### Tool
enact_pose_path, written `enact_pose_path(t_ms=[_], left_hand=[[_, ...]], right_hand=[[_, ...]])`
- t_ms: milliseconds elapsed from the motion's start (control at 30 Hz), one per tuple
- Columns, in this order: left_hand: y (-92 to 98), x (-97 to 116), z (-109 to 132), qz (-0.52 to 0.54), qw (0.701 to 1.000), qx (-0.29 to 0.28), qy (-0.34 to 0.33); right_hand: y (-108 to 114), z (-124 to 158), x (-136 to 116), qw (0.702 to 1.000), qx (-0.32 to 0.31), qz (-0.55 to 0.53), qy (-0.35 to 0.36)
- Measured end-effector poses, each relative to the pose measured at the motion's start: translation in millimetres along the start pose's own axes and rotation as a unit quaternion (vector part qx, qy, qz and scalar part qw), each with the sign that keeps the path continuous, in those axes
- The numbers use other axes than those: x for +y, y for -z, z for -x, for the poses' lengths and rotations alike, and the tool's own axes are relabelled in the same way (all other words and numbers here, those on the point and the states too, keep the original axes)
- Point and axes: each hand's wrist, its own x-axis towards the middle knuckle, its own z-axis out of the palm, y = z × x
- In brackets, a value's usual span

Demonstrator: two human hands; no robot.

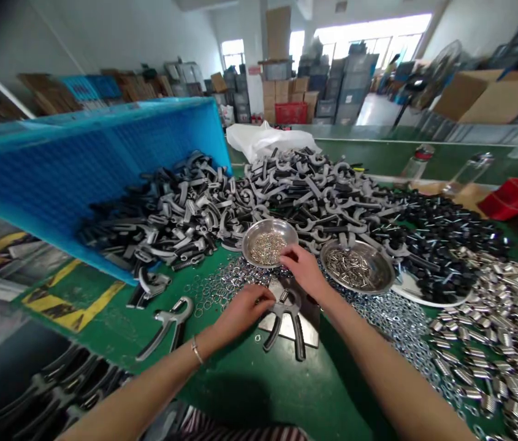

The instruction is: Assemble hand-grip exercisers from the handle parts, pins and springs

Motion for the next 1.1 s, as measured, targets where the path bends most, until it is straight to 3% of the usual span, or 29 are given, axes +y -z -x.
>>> enact_pose_path(t_ms=[200, 300, 400, 467, 533, 700, 933, 1100], left_hand=[[-24.8, 3.8, -6.3, -0.208, 0.973, -0.015, -0.094], [-28.0, 4.0, -8.5, -0.258, 0.958, -0.018, -0.122], [-29.8, 3.1, -3.4, -0.295, 0.944, -0.020, -0.148], [-30.8, 0.8, 3.9, -0.309, 0.936, -0.023, -0.167], [-31.8, -2.9, 13.5, -0.320, 0.929, -0.025, -0.184], [-36.2, -10.0, 33.6, -0.328, 0.927, -0.040, -0.175], [-34.2, -1.9, 27.9, -0.183, 0.980, -0.018, -0.071], [-0.9, -8.9, -7.3, -0.123, 0.990, 0.047, -0.042]], right_hand=[[23.0, 96.6, 15.4, 0.981, -0.006, -0.144, -0.128], [28.0, 117.8, 20.9, 0.952, -0.013, -0.234, -0.195], [23.4, 122.2, 24.7, 0.961, -0.011, -0.187, -0.204], [15.7, 121.2, 27.7, 0.983, 0.000, -0.085, -0.165], [6.9, 120.1, 31.3, 0.997, 0.011, 0.026, -0.077], [-7.6, 117.9, 40.4, 0.969, 0.010, 0.195, 0.150], [-18.0, 108.4, 43.2, 0.912, 0.009, 0.343, 0.224], [-18.4, 106.7, 43.2, 0.873, -0.009, 0.412, 0.261]])
